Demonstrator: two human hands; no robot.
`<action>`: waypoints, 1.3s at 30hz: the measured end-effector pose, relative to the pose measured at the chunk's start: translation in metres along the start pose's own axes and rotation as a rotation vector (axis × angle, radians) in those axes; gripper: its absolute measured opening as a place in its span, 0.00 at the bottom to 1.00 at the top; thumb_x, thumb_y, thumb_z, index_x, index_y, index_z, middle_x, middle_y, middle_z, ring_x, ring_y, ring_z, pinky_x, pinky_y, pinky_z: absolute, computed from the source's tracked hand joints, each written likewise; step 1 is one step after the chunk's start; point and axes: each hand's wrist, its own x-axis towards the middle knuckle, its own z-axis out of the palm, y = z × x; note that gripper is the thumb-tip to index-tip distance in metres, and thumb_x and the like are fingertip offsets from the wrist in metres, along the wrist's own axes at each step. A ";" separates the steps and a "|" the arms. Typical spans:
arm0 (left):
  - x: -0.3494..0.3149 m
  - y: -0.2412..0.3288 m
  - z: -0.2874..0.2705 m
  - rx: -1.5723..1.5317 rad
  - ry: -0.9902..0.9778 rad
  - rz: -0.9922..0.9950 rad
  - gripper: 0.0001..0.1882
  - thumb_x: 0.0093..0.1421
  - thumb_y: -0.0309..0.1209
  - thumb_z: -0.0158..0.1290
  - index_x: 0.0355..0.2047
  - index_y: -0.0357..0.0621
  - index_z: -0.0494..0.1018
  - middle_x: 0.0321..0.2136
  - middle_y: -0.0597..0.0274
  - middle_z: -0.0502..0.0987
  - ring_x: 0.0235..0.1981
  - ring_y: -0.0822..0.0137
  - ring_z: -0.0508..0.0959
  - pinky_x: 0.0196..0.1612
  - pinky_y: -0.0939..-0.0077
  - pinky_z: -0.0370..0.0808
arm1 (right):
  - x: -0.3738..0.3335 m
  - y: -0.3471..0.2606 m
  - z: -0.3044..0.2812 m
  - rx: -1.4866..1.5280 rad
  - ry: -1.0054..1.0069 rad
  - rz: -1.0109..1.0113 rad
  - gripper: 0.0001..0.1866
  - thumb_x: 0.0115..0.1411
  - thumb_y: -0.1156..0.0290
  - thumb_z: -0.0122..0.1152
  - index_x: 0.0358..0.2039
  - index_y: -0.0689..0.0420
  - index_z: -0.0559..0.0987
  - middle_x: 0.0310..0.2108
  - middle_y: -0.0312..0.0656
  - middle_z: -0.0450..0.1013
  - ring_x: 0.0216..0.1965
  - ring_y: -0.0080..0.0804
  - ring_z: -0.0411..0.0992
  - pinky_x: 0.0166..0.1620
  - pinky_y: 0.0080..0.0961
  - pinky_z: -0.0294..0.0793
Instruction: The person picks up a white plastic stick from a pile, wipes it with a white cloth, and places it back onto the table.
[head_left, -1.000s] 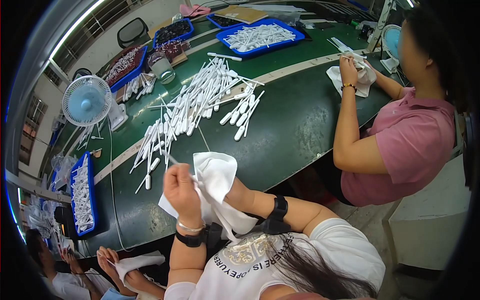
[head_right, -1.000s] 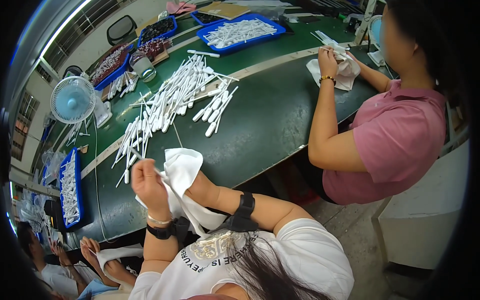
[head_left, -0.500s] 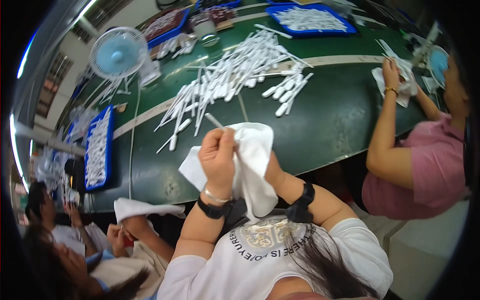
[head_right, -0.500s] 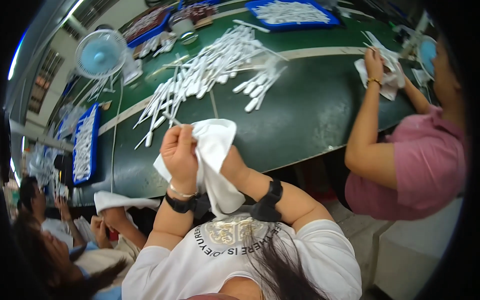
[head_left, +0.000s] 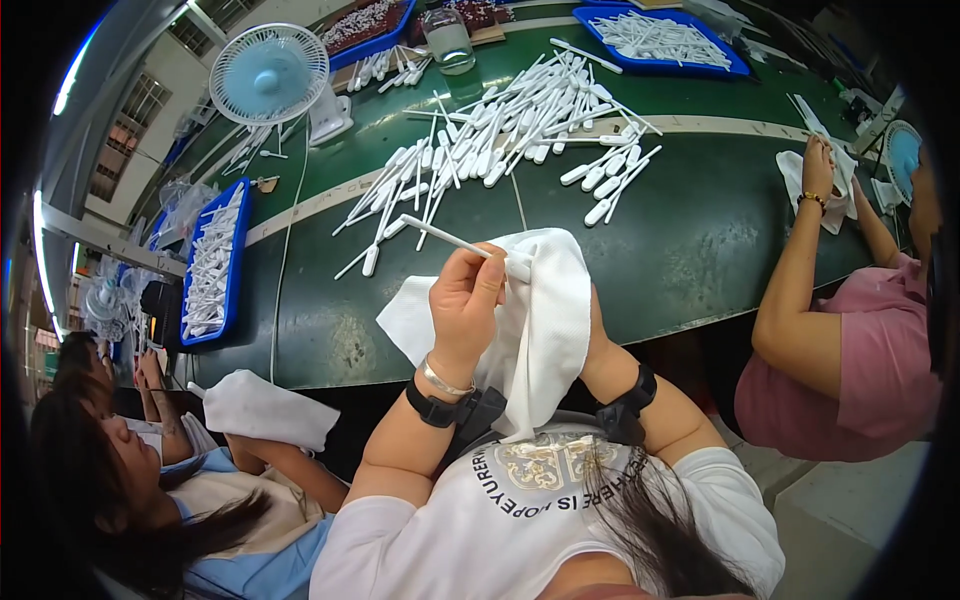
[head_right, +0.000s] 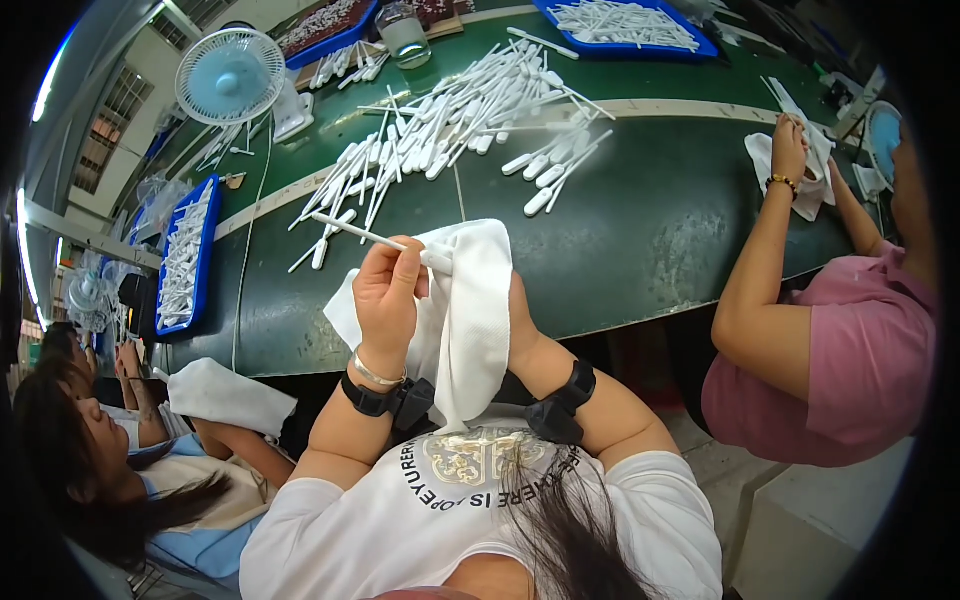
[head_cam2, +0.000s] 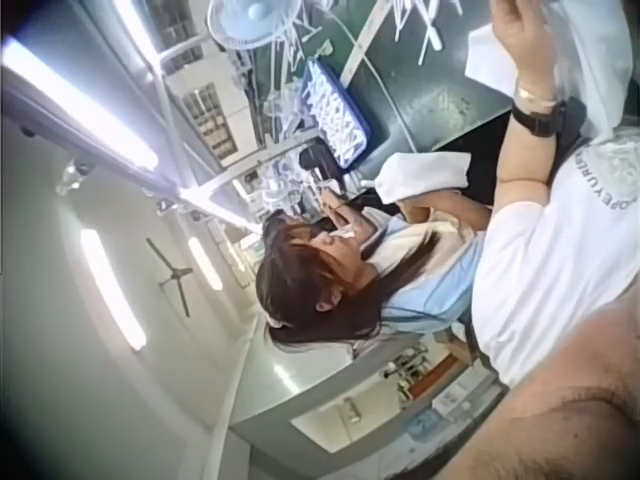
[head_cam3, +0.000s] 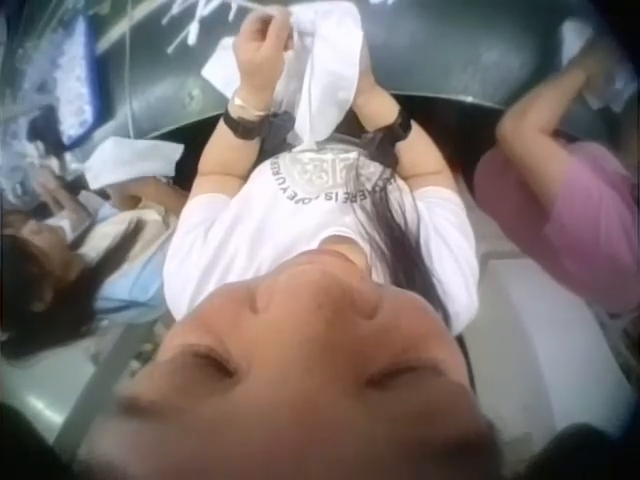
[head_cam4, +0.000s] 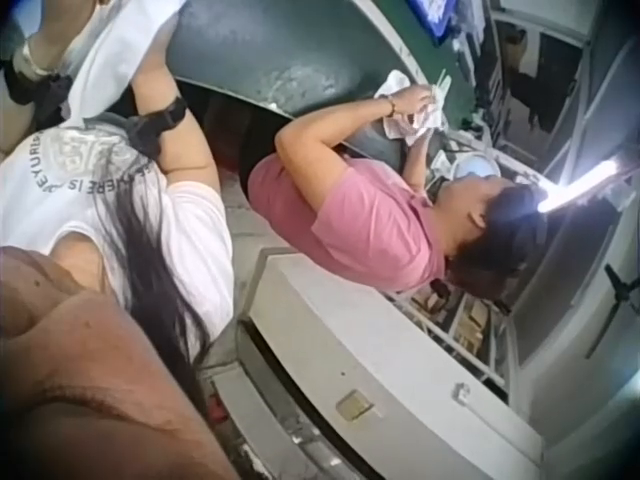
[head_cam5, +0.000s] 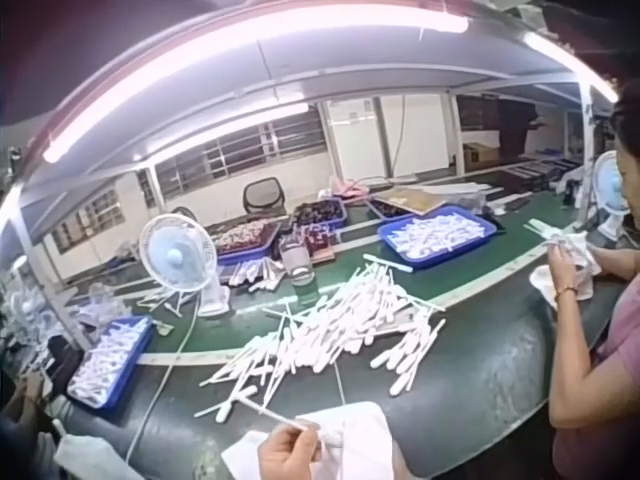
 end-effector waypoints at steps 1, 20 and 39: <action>0.001 0.000 -0.001 0.001 0.002 0.001 0.05 0.59 0.28 0.46 0.29 0.39 0.68 0.18 0.69 0.66 0.16 0.81 0.63 0.19 0.88 0.60 | 0.000 0.003 -0.002 0.098 -0.003 0.043 0.10 0.56 0.71 0.50 0.38 0.60 0.73 0.33 0.35 0.69 0.30 0.19 0.65 0.32 0.14 0.68; -0.002 -0.003 0.002 -0.172 0.049 -0.116 0.05 0.59 0.28 0.44 0.29 0.40 0.67 0.16 0.70 0.66 0.14 0.80 0.62 0.17 0.89 0.58 | -0.007 0.006 -0.006 0.586 -0.111 0.331 0.14 0.58 0.68 0.46 0.43 0.61 0.68 0.37 0.36 0.68 0.36 0.20 0.68 0.37 0.17 0.70; 0.107 0.049 0.052 -0.041 -0.412 -0.415 0.09 0.61 0.35 0.41 0.36 0.43 0.64 0.24 0.65 0.67 0.20 0.75 0.65 0.21 0.82 0.65 | 0.005 -0.036 -0.068 -0.481 0.113 -0.614 0.15 0.51 0.72 0.56 0.40 0.59 0.71 0.37 0.41 0.70 0.39 0.36 0.69 0.42 0.25 0.68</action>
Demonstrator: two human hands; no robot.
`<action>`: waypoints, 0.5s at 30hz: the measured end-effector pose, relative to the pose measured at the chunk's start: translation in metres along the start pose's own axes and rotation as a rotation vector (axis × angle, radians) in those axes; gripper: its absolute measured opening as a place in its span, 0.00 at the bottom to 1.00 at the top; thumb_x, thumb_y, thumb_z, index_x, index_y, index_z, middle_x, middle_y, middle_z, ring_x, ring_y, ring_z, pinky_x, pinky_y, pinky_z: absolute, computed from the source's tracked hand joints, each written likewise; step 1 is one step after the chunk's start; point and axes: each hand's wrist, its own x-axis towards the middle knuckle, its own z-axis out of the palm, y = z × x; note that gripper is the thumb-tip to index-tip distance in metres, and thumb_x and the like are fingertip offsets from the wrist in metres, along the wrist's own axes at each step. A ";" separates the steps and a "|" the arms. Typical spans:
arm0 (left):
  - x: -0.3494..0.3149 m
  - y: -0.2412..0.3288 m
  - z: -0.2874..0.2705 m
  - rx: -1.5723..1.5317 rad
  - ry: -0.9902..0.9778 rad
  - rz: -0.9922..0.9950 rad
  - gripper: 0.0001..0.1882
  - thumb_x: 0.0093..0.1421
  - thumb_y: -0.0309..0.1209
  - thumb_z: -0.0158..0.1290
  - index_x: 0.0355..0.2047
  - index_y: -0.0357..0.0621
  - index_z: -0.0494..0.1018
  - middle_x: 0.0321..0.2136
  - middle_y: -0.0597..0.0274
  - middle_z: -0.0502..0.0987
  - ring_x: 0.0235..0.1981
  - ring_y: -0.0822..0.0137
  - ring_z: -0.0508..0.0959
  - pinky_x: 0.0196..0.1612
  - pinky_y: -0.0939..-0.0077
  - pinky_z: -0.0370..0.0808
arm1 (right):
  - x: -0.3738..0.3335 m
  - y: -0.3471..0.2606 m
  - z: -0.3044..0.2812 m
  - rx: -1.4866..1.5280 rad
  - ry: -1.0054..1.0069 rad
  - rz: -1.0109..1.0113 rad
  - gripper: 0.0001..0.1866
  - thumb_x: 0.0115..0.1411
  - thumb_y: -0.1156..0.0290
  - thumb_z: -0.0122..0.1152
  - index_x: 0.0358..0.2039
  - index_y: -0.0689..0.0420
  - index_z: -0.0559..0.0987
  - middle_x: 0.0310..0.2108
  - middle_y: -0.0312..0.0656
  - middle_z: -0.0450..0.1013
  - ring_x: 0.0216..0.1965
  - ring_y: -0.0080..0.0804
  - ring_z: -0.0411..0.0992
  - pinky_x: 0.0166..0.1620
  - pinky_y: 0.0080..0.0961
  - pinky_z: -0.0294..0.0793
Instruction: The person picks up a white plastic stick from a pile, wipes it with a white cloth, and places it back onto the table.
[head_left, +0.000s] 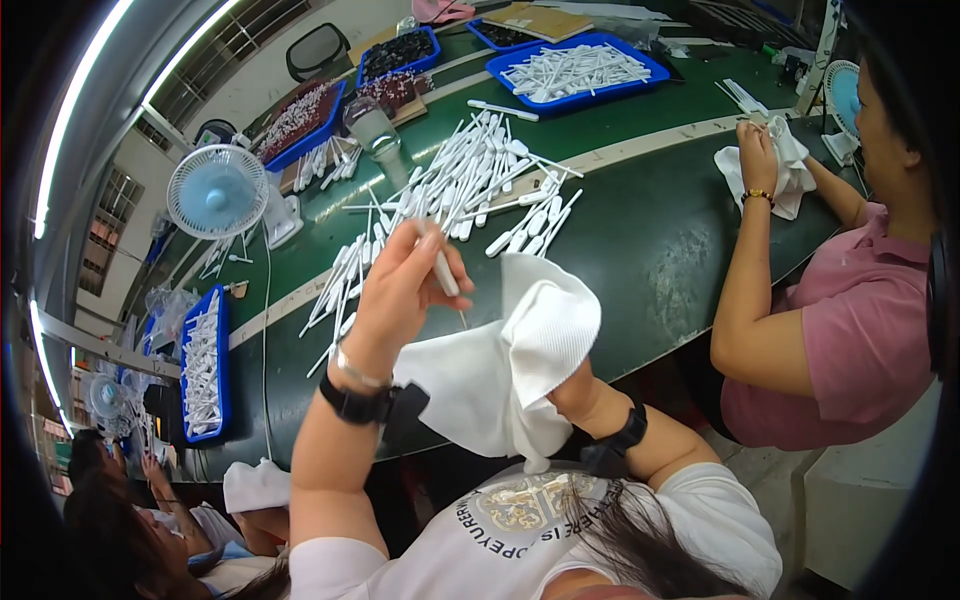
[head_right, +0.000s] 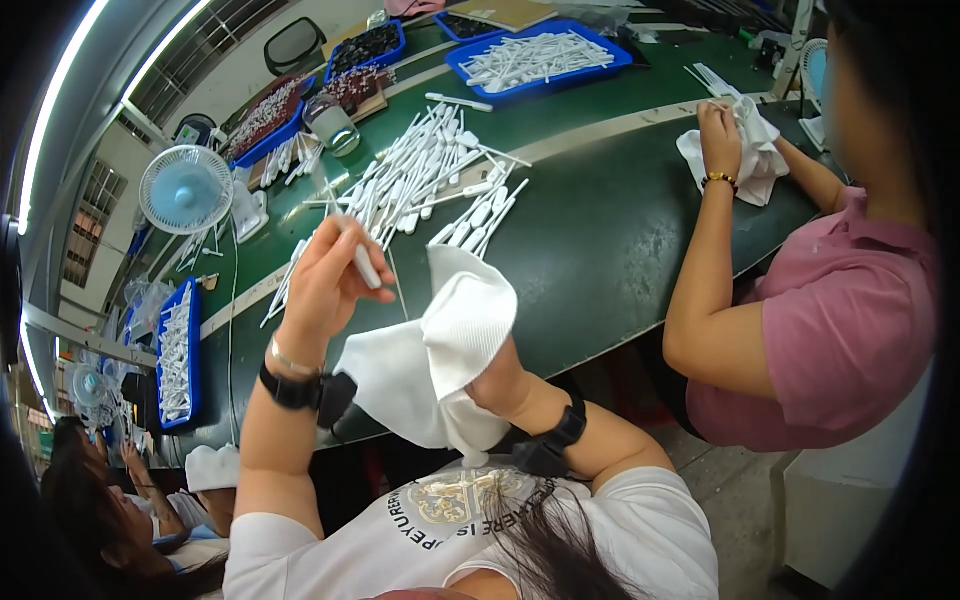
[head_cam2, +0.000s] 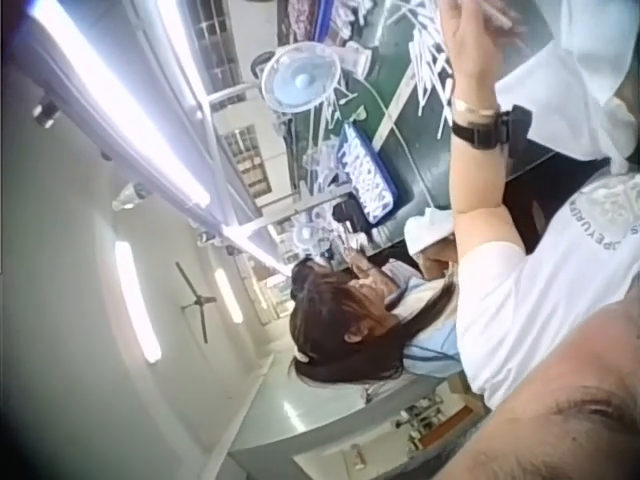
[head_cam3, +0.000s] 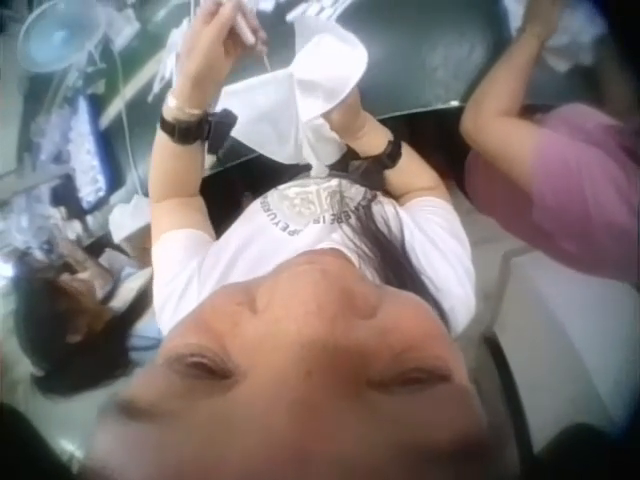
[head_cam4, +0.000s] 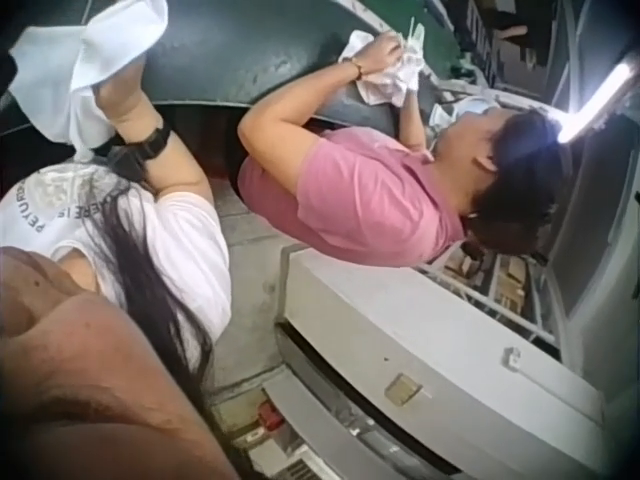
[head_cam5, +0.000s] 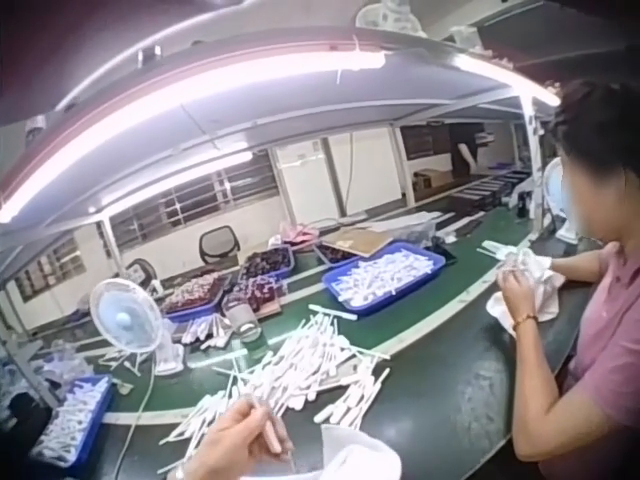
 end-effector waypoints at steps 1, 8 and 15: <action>0.019 0.003 0.001 0.008 -0.002 0.005 0.09 0.61 0.35 0.41 0.36 0.43 0.64 0.24 0.65 0.67 0.20 0.75 0.65 0.21 0.82 0.65 | 0.000 0.003 -0.007 0.003 0.006 -0.007 0.15 0.51 0.72 0.56 0.40 0.59 0.71 0.37 0.41 0.70 0.39 0.36 0.69 0.42 0.25 0.68; 0.210 -0.022 -0.004 0.356 -0.057 -0.140 0.13 0.52 0.23 0.46 0.40 0.40 0.64 0.22 0.66 0.65 0.20 0.76 0.64 0.19 0.83 0.63 | -0.022 0.015 -0.022 -0.249 -0.290 0.358 0.11 0.48 0.72 0.55 0.34 0.57 0.75 0.31 0.46 0.72 0.32 0.45 0.71 0.36 0.31 0.71; 0.389 -0.042 0.003 1.320 -0.008 0.138 0.17 0.47 0.22 0.42 0.39 0.35 0.70 0.31 0.42 0.74 0.31 0.49 0.75 0.34 0.61 0.70 | -0.011 0.017 -0.032 -0.073 -0.393 0.478 0.10 0.48 0.73 0.54 0.33 0.59 0.74 0.27 0.46 0.72 0.28 0.45 0.72 0.31 0.31 0.71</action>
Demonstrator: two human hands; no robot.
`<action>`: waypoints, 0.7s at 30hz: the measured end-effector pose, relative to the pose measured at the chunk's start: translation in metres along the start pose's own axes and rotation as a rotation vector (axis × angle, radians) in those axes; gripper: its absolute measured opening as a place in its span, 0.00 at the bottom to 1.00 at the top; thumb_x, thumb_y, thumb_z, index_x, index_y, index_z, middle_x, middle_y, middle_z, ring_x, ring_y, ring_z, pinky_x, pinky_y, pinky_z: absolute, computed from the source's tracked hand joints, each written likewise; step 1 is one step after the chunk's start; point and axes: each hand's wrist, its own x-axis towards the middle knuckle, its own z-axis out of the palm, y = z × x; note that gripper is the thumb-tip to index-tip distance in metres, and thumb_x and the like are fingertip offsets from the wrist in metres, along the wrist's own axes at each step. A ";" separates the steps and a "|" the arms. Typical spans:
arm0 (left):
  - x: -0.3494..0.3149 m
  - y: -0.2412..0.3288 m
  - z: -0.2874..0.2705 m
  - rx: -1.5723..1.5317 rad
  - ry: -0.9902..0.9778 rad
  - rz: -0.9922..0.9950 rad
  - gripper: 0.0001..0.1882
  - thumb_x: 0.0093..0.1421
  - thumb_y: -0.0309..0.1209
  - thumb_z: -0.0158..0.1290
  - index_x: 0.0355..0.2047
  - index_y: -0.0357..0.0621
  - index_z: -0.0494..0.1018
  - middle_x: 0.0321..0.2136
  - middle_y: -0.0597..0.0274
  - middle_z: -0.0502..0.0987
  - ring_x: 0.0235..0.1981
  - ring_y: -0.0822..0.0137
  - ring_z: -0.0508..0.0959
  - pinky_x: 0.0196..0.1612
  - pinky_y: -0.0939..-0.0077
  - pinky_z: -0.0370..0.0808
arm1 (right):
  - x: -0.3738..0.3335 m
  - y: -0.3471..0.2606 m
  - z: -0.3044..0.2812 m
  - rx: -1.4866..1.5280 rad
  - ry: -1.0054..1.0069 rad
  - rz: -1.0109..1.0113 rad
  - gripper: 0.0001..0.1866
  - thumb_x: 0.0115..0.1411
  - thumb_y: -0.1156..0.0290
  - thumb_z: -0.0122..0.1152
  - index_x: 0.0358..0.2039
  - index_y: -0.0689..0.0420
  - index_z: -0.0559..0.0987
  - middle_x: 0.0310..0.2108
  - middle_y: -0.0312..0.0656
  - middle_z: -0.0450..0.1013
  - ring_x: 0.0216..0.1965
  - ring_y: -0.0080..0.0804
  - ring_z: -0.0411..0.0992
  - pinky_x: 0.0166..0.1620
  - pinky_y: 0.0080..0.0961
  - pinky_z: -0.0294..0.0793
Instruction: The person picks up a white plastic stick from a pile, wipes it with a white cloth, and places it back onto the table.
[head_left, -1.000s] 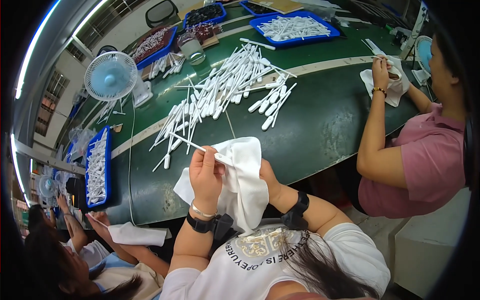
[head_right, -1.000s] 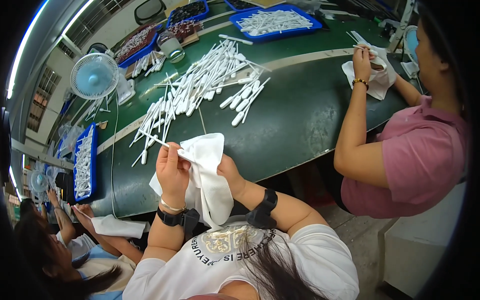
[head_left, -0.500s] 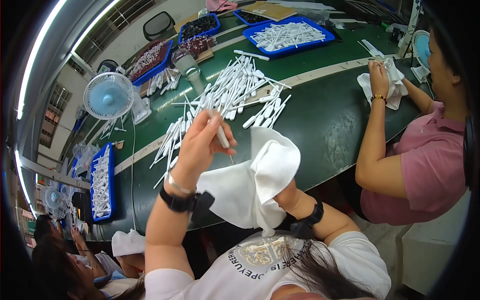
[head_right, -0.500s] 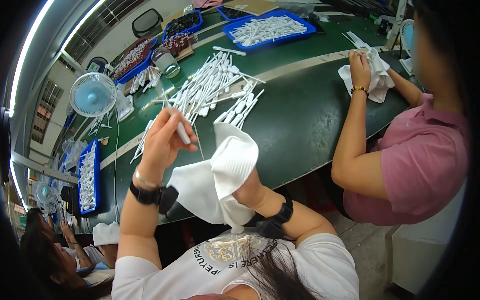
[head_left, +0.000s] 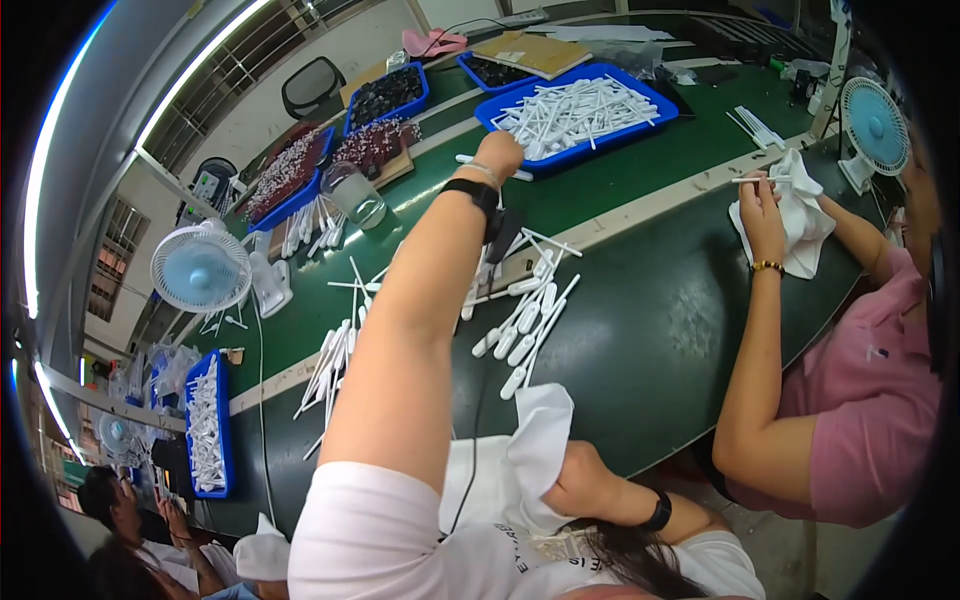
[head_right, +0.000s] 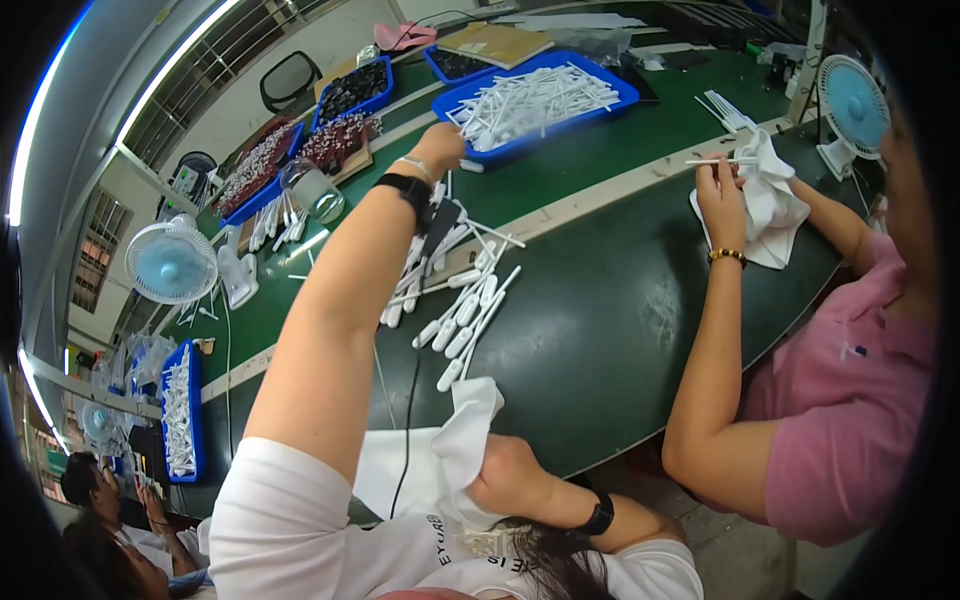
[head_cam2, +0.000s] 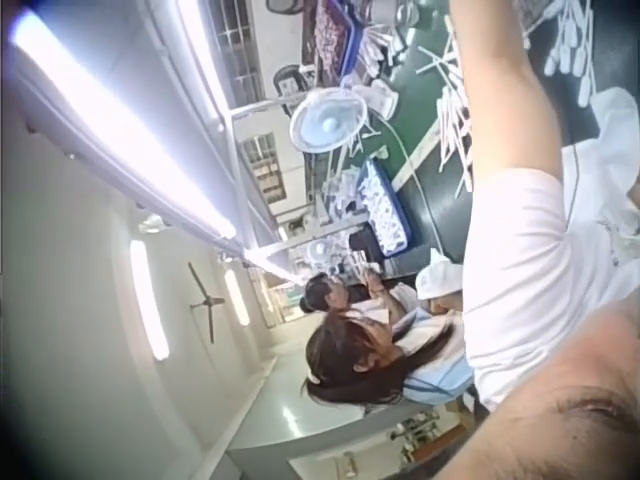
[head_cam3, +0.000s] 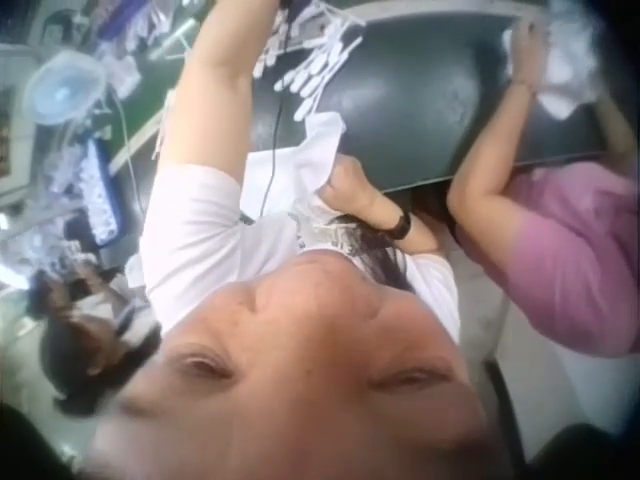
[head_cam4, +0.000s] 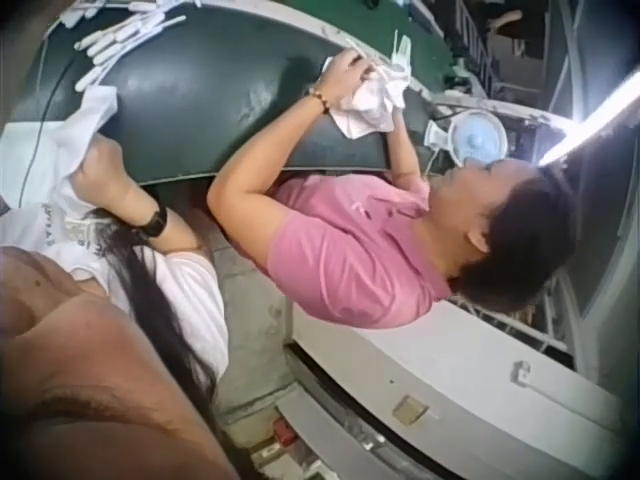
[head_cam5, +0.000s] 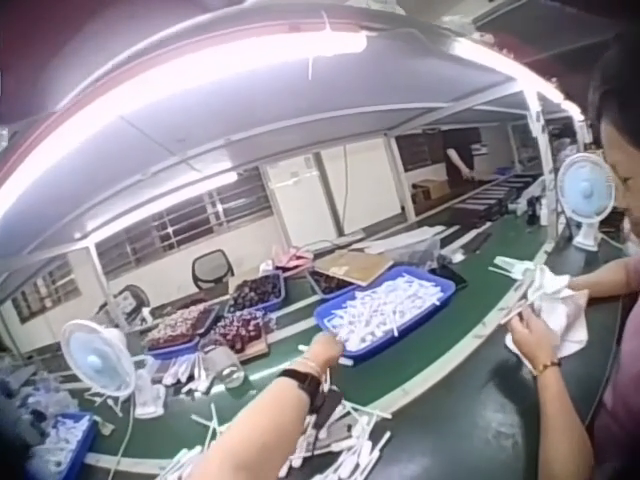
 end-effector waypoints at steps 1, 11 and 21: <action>0.012 0.007 0.005 0.174 0.023 0.069 0.18 0.46 0.22 0.42 0.39 0.36 0.70 0.34 0.41 0.74 0.36 0.47 0.74 0.38 0.60 0.70 | 0.000 0.002 -0.002 0.023 -0.002 0.004 0.10 0.48 0.73 0.54 0.33 0.59 0.74 0.27 0.46 0.72 0.28 0.45 0.72 0.31 0.31 0.71; -0.007 -0.016 -0.008 -0.496 0.294 0.014 0.17 0.48 0.23 0.45 0.41 0.36 0.68 0.34 0.48 0.74 0.35 0.57 0.75 0.36 0.70 0.71 | 0.005 0.006 0.001 0.046 -0.001 -0.031 0.10 0.47 0.75 0.54 0.32 0.61 0.74 0.26 0.47 0.72 0.28 0.45 0.71 0.31 0.30 0.71; -0.184 -0.029 -0.075 -0.138 -0.338 -0.115 0.08 0.51 0.27 0.49 0.31 0.38 0.72 0.24 0.60 0.74 0.28 0.72 0.74 0.32 0.79 0.71 | -0.001 0.002 0.003 0.162 0.011 0.148 0.12 0.47 0.77 0.51 0.34 0.64 0.74 0.30 0.47 0.73 0.32 0.37 0.73 0.35 0.26 0.70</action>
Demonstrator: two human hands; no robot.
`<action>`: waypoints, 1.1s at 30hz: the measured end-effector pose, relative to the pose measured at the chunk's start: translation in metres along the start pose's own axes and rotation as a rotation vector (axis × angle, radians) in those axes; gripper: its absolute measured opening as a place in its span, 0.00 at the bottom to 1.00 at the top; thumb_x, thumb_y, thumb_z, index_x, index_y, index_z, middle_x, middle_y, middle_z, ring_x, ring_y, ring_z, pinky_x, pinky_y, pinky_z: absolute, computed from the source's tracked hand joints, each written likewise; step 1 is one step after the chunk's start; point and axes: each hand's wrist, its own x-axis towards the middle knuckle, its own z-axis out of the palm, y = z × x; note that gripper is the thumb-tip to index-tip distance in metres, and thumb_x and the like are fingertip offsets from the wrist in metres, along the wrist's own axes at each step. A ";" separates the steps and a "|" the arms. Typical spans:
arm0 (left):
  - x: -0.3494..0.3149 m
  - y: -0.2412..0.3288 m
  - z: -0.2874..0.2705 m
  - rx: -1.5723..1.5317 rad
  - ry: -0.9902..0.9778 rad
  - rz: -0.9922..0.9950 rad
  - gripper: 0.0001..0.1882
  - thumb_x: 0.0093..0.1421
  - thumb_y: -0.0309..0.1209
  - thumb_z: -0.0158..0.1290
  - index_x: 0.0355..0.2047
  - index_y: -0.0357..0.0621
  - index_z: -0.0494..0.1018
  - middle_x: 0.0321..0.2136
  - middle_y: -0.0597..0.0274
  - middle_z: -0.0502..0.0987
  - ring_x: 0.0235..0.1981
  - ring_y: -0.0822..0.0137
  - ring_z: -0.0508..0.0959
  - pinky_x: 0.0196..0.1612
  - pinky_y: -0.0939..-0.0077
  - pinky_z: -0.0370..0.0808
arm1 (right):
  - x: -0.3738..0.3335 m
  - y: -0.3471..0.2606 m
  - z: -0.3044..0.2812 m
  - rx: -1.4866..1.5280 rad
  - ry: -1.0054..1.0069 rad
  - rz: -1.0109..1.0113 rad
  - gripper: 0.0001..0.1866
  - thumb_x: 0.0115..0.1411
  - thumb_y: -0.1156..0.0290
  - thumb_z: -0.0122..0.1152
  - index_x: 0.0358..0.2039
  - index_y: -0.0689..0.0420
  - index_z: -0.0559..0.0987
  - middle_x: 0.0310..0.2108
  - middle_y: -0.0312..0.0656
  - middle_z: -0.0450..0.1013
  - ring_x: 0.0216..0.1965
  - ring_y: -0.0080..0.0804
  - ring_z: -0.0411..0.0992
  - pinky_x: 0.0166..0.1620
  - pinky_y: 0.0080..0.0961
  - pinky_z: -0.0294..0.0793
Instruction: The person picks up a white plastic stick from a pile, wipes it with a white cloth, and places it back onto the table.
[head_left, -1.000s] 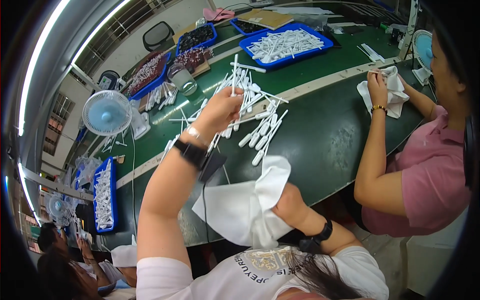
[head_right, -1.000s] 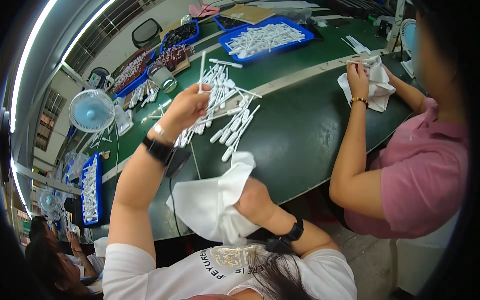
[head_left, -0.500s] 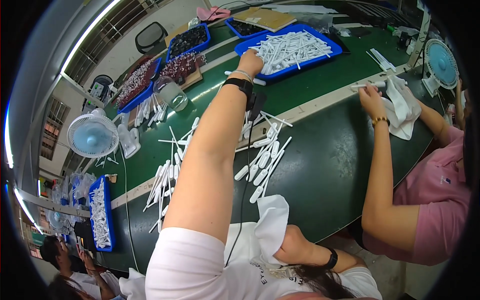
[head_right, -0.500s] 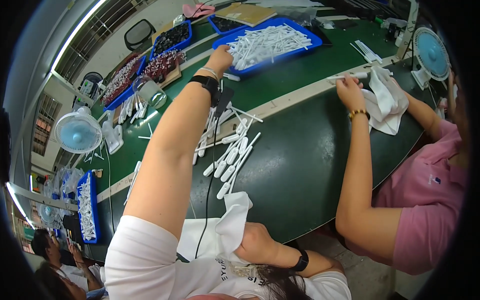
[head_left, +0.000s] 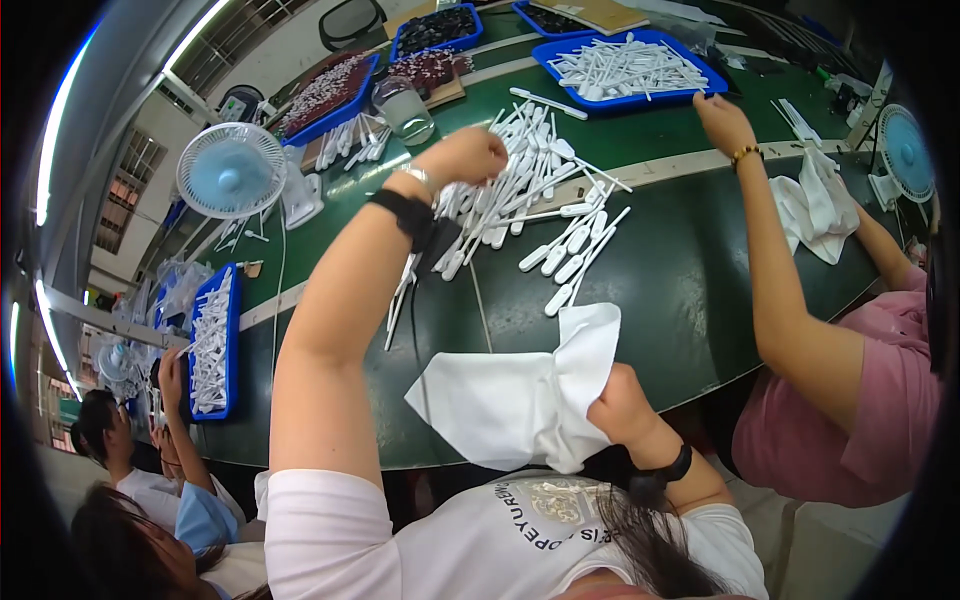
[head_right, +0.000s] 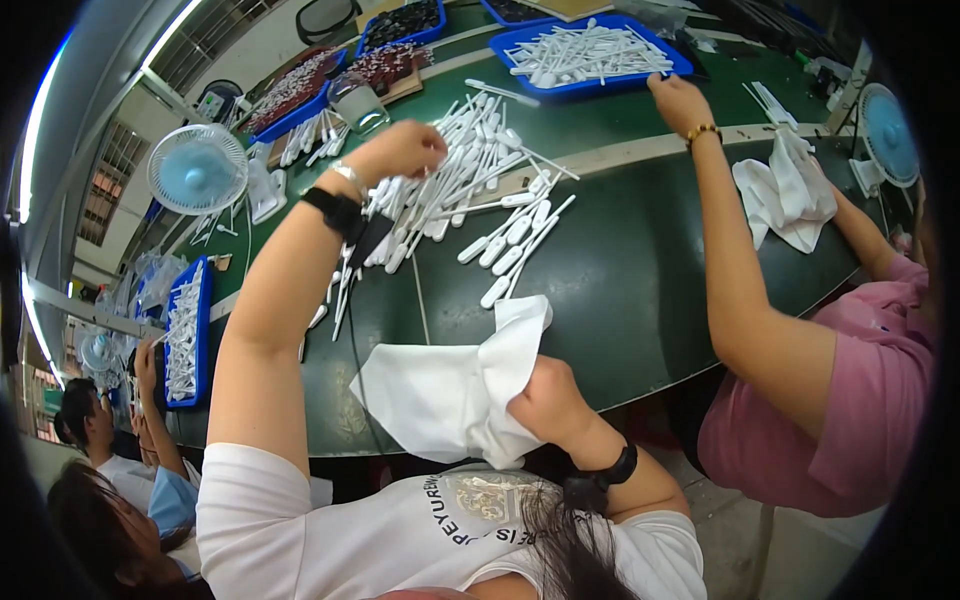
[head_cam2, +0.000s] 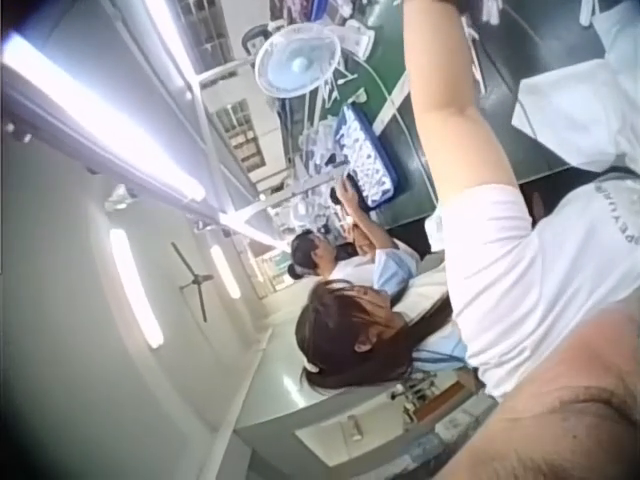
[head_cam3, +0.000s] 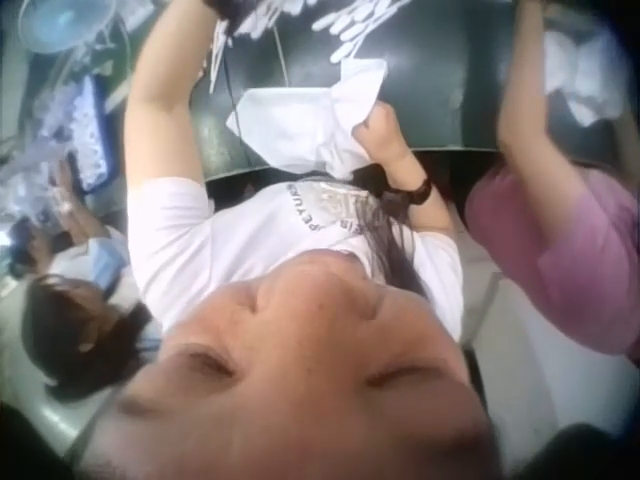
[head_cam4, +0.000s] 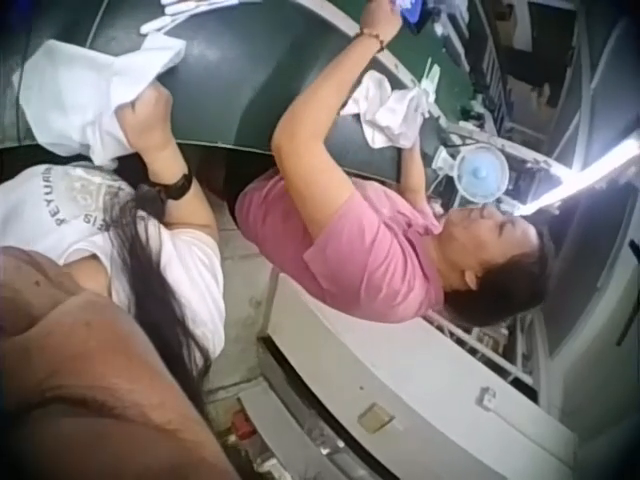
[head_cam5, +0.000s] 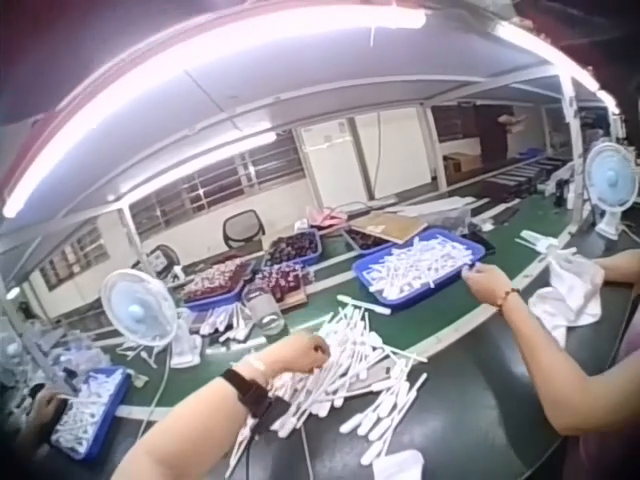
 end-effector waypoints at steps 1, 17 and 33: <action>-0.015 -0.003 0.007 0.074 -0.003 -0.009 0.07 0.51 0.27 0.48 0.30 0.39 0.72 0.23 0.59 0.75 0.28 0.69 0.74 0.32 0.77 0.71 | -0.001 -0.001 0.000 -0.014 -0.005 0.011 0.12 0.47 0.77 0.50 0.34 0.64 0.74 0.30 0.46 0.73 0.32 0.35 0.73 0.36 0.25 0.70; -0.114 -0.049 0.057 0.378 0.262 -0.104 0.09 0.46 0.31 0.50 0.29 0.44 0.71 0.27 0.53 0.75 0.32 0.53 0.74 0.35 0.65 0.70 | -0.007 -0.004 0.010 -0.058 0.012 -0.007 0.15 0.44 0.80 0.47 0.35 0.65 0.74 0.30 0.44 0.74 0.33 0.30 0.72 0.38 0.23 0.69; -0.143 -0.068 0.084 0.367 0.377 -0.181 0.21 0.44 0.36 0.58 0.34 0.35 0.67 0.30 0.46 0.74 0.33 0.51 0.75 0.36 0.62 0.71 | -0.006 0.003 0.017 -0.041 0.085 -0.060 0.13 0.44 0.78 0.50 0.33 0.63 0.74 0.25 0.47 0.73 0.28 0.36 0.72 0.33 0.25 0.69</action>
